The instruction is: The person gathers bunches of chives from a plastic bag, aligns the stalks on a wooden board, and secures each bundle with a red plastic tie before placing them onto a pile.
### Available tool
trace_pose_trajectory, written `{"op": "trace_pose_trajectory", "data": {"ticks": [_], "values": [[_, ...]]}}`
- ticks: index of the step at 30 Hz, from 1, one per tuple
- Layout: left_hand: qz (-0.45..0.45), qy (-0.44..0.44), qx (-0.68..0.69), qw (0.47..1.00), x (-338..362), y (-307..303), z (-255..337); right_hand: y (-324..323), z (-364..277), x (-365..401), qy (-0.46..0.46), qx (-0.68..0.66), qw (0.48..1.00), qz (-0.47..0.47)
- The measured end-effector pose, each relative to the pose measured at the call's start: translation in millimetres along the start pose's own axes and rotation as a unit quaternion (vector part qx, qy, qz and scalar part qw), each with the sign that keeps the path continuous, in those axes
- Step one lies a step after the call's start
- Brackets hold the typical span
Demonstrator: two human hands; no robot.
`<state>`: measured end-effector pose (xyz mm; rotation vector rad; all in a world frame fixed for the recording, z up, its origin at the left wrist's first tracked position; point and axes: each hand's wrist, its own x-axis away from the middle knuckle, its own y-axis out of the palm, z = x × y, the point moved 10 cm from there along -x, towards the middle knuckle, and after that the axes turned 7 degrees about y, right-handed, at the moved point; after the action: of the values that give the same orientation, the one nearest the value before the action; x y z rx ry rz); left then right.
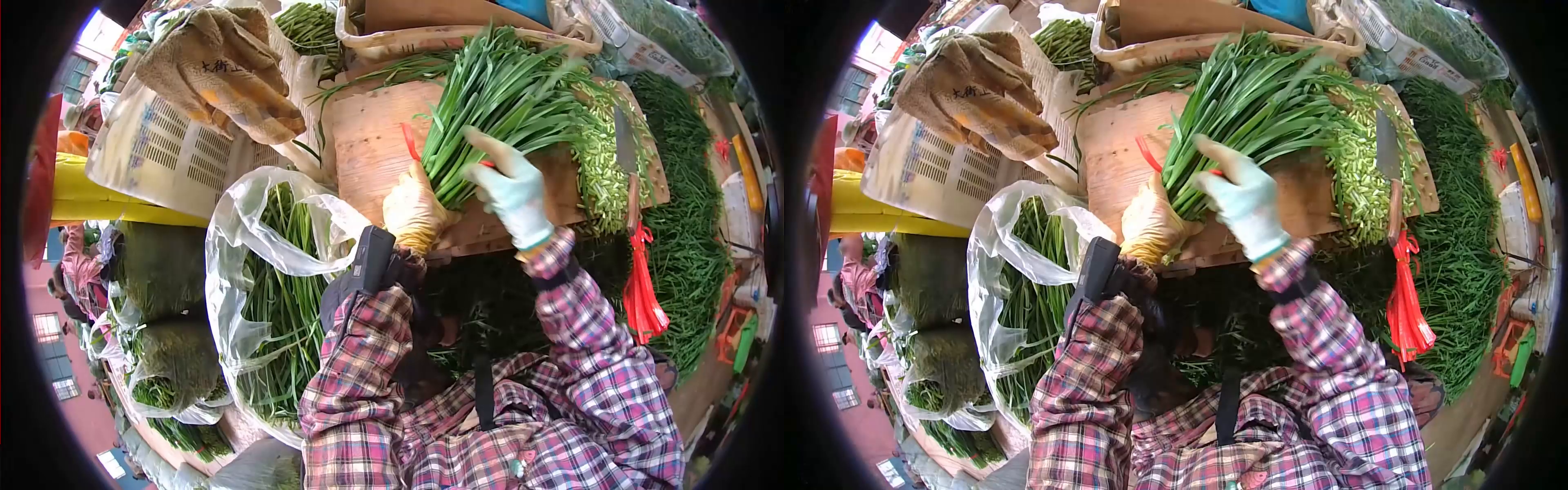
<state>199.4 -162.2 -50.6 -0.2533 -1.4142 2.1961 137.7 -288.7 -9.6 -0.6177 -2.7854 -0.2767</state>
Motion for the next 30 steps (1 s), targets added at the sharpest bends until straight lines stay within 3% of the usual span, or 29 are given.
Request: {"op": "trace_pose_trajectory", "data": {"ticks": [3,6,7,8,9,10,12,14,17,18,20,21,23,25,26,27,28,29,30], "values": [[0.006,0.012,-0.024,1.0,0,1,1,-56,27,17,0.023,-0.007,0.995,0.094],[0.042,0.001,0.002,0.999,1,-2,-3,-93,82,22,0.075,-0.074,0.987,0.117],[-0.003,-0.014,0.066,0.998,1,-3,-4,-94,83,27,0.083,-0.087,0.983,0.139],[0.014,0.007,0.144,0.989,3,-14,2,-95,72,36,0.062,-0.009,0.985,0.158],[0.135,0.023,0.075,0.988,12,-29,4,-90,62,38,0.043,-0.007,0.99,0.131],[0.063,0.019,0.033,0.997,8,-12,-3,-92,51,50,0.016,0.003,0.985,0.171],[0.067,0.02,-0.001,0.998,8,-16,-4,-99,34,59,-0.03,0.053,0.98,0.189],[-0.011,-0.015,0.013,1.0,8,-10,-12,-117,23,70,-0.105,0.071,0.963,0.236],[-0.042,-0.023,0.053,0.997,13,-13,-17,-89,11,85,-0.066,0.037,0.975,0.209],[-0.011,-0.016,0.077,0.997,15,-21,-17,-82,5,89,-0.106,0.035,0.97,0.216],[0.058,0.017,0.14,0.988,30,-38,-17,-80,15,88,-0.079,0.07,0.981,0.161],[0.159,0.08,0.187,0.966,46,-59,-12,-77,15,88,-0.085,0.074,0.981,0.155],[0.277,0.057,0.344,0.895,83,-80,-38,-76,21,85,-0.089,0.097,0.978,0.163],[0.274,-0.071,0.489,0.825,123,-79,-94,-78,39,78,-0.059,0.096,0.986,0.125],[0.291,-0.159,0.498,0.802,145,-74,-130,-72,41,80,-0.038,0.101,0.989,0.105],[0.239,-0.219,0.46,0.827,161,-68,-164,-71,41,82,-0.041,0.101,0.988,0.11],[0.146,-0.283,0.337,0.886,175,-58,-198,-69,49,82,-0.019,0.106,0.989,0.098],[0.118,-0.295,0.152,0.936,182,-52,-235,-67,56,81,0.002,0.111,0.99,0.086],[0.108,-0.292,0.044,0.949,182,-62,-240,-67,63,80,0.012,0.107,0.991,0.079]]}}
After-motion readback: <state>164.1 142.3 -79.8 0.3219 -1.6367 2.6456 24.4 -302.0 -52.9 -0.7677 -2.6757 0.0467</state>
